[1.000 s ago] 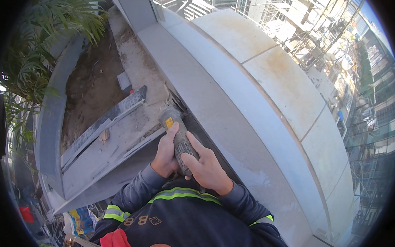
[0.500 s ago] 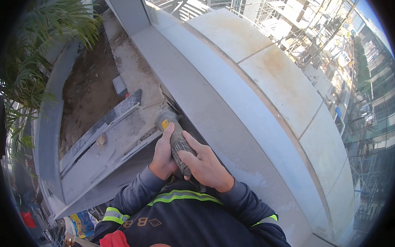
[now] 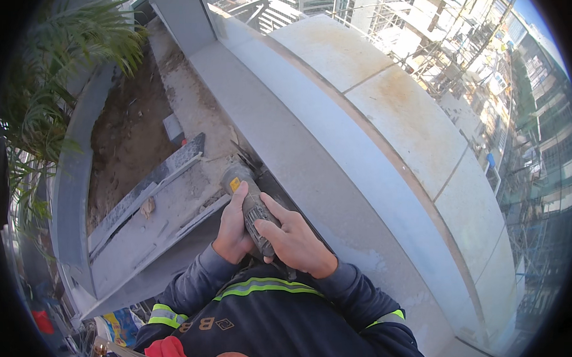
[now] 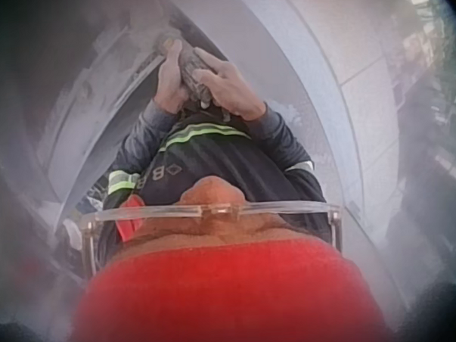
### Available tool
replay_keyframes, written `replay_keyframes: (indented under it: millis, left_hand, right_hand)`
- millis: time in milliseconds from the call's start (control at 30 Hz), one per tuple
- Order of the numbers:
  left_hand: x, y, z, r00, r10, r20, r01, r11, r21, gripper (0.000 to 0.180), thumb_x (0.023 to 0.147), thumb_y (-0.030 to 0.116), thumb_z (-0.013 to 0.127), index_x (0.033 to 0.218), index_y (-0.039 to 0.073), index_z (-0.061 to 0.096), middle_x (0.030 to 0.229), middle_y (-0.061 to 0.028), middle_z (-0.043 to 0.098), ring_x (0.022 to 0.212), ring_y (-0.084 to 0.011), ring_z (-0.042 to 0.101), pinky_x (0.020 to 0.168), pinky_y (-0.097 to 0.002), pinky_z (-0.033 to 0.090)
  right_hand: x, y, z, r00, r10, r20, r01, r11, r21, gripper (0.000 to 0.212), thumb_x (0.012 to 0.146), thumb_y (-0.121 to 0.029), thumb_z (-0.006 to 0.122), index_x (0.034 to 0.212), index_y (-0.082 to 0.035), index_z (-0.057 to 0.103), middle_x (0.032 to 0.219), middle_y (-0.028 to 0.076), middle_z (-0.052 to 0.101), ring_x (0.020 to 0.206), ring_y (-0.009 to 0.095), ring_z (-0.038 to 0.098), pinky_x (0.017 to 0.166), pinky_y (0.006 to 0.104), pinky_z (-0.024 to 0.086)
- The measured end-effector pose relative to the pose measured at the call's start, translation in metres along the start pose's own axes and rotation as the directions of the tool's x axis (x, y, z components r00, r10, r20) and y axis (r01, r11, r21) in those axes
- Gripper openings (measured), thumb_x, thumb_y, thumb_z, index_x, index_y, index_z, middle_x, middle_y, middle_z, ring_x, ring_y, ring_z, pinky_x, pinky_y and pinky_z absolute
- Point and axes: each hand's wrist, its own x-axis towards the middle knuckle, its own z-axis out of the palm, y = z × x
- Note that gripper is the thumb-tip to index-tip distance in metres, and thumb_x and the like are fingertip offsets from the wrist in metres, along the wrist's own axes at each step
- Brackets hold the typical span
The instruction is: The person uses an angle grinder to smooth a concrete ledge on a balcony. The person holds the tool with both hands and moves it along the edge, generating dust.
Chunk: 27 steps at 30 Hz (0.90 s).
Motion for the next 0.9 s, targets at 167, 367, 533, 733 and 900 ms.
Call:
replay_keyframes:
  millis: [167, 367, 533, 733, 900]
  left_hand:
    - [0.0, 0.0, 0.007, 0.999, 0.004, 0.032, -0.003, 1.0, -0.026, 0.043, 0.109, 0.048, 0.054, 0.112, 0.005, 0.061, 0.093, -0.0119, 0.071, 0.08, -0.0265, 0.073, 0.076, -0.044, 0.062]
    - [0.004, -0.001, 0.005, 1.0, 0.02, 0.018, -0.02, 1.0, -0.009, 0.043, 0.109, 0.048, 0.055, 0.112, 0.006, 0.061, 0.092, -0.0117, 0.071, 0.08, -0.026, 0.073, 0.075, -0.0435, 0.062]
    - [0.0, -0.001, 0.005, 1.0, 0.005, 0.005, -0.005, 1.0, -0.011, 0.044, 0.108, 0.05, 0.056, 0.111, 0.006, 0.061, 0.091, -0.0119, 0.071, 0.079, -0.0265, 0.073, 0.074, -0.0436, 0.062]
    - [-0.003, 0.003, 0.005, 1.0, -0.003, 0.012, 0.003, 1.0, -0.002, 0.045, 0.108, 0.05, 0.055, 0.112, 0.006, 0.062, 0.091, -0.0118, 0.071, 0.08, -0.0263, 0.073, 0.075, -0.0438, 0.062]
    - [0.003, 0.002, 0.006, 1.0, 0.0, 0.021, 0.0, 1.0, -0.002, 0.044, 0.109, 0.049, 0.055, 0.11, 0.006, 0.063, 0.092, -0.0111, 0.071, 0.079, -0.0255, 0.073, 0.075, -0.0429, 0.062]
  right_hand:
    - [0.001, 0.006, -0.001, 0.999, -0.025, -0.023, 0.024, 0.999, -0.038, 0.071, 0.103, -0.019, 0.058, 0.163, 0.005, 0.031, 0.091, 0.008, 0.068, 0.062, 0.011, 0.063, 0.053, 0.0258, 0.047]
    - [0.001, 0.001, -0.003, 1.0, -0.02, -0.022, 0.018, 0.997, -0.079, 0.07, 0.104, -0.021, 0.057, 0.165, 0.002, 0.031, 0.091, 0.007, 0.07, 0.062, 0.01, 0.064, 0.051, 0.0245, 0.045]
    - [0.0, -0.001, -0.003, 1.0, -0.006, 0.0, 0.006, 0.999, -0.045, 0.071, 0.103, -0.02, 0.058, 0.163, 0.005, 0.03, 0.09, 0.008, 0.069, 0.062, 0.011, 0.063, 0.053, 0.0256, 0.047]
    - [0.002, 0.0, -0.001, 1.0, -0.012, 0.002, 0.012, 1.0, -0.026, 0.074, 0.101, -0.017, 0.058, 0.161, 0.013, 0.027, 0.088, 0.011, 0.067, 0.061, 0.013, 0.062, 0.057, 0.028, 0.052]
    - [0.003, 0.003, -0.002, 1.0, -0.011, -0.017, 0.01, 0.997, -0.071, 0.071, 0.104, -0.021, 0.057, 0.165, 0.003, 0.029, 0.091, 0.007, 0.069, 0.063, 0.01, 0.064, 0.051, 0.0248, 0.044]
